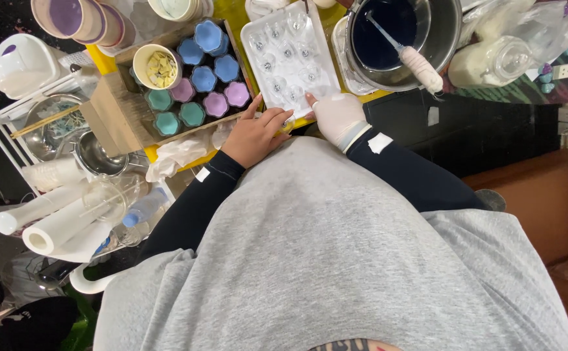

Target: Cleaning heart-shaped candle molds and filling them with blue liquid using a pipette.

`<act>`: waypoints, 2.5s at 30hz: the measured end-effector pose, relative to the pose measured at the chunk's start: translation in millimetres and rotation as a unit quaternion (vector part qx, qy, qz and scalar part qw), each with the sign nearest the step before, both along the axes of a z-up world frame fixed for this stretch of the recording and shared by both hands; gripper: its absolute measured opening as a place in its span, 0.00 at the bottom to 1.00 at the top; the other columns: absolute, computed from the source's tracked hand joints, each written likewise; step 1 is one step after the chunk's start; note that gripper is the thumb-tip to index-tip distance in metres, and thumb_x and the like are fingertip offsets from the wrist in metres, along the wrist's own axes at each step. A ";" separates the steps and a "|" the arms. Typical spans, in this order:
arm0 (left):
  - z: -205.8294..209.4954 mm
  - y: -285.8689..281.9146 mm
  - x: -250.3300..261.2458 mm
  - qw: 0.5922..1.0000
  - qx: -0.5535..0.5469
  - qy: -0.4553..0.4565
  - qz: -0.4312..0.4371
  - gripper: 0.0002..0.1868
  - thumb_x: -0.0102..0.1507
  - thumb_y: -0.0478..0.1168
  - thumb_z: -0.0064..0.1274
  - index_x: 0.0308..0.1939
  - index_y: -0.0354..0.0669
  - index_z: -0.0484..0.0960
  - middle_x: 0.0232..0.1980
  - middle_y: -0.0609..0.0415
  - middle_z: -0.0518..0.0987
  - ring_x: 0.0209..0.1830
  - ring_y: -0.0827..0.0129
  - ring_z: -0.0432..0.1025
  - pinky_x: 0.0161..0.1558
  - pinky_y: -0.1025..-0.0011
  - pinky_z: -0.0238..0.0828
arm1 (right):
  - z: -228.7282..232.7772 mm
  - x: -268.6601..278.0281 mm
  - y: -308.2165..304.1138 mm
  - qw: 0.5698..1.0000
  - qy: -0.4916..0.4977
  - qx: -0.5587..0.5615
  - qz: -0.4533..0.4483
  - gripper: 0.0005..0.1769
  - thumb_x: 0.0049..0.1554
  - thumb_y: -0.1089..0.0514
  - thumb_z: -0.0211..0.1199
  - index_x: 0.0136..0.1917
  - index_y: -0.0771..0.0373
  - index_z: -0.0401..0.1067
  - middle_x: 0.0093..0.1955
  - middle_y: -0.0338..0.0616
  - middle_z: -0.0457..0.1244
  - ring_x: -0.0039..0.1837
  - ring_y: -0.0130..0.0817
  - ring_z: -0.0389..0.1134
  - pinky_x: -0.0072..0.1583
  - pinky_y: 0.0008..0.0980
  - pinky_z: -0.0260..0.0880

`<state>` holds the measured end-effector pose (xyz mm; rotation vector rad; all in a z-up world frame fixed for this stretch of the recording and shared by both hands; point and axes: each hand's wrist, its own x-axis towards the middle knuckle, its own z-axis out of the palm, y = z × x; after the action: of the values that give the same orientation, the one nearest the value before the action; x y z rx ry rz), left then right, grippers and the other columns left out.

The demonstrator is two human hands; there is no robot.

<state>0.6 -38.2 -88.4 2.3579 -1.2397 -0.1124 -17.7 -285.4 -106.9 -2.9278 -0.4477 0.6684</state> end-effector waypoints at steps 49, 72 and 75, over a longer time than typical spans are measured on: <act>26.2 -75.6 -7.4 0.967 -0.170 0.057 0.182 0.28 0.62 0.36 0.64 0.66 0.41 0.75 0.56 0.51 0.78 0.51 0.60 0.78 0.76 0.52 0.58 | 150.4 85.8 -169.8 0.907 -0.104 0.390 -0.122 0.08 0.70 0.60 0.66 0.50 0.67 0.74 0.44 0.45 0.71 0.44 0.25 0.71 0.46 0.25 0.70; 27.4 -127.9 -14.1 0.941 -0.230 0.029 0.245 0.29 0.62 0.33 0.65 0.66 0.40 0.74 0.57 0.49 0.79 0.52 0.61 0.78 0.77 0.54 0.60 | 122.0 93.0 -202.4 0.908 -0.273 0.312 0.063 0.06 0.63 0.57 0.76 0.48 0.58 0.80 0.52 0.39 0.67 0.62 0.39 0.62 0.63 0.39 0.63; 24.6 -136.1 -15.4 0.936 -0.237 0.040 0.258 0.30 0.62 0.32 0.65 0.67 0.37 0.74 0.56 0.49 0.79 0.47 0.64 0.77 0.77 0.53 0.61 | 118.2 94.4 -206.0 0.910 -0.201 0.363 -0.002 0.06 0.63 0.58 0.72 0.54 0.58 0.81 0.52 0.40 0.65 0.59 0.37 0.64 0.61 0.35 0.65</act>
<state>-14.8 -174.3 -63.8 2.1327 -0.4966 0.2351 76.7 -491.4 11.3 -2.3139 -0.5720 -0.1223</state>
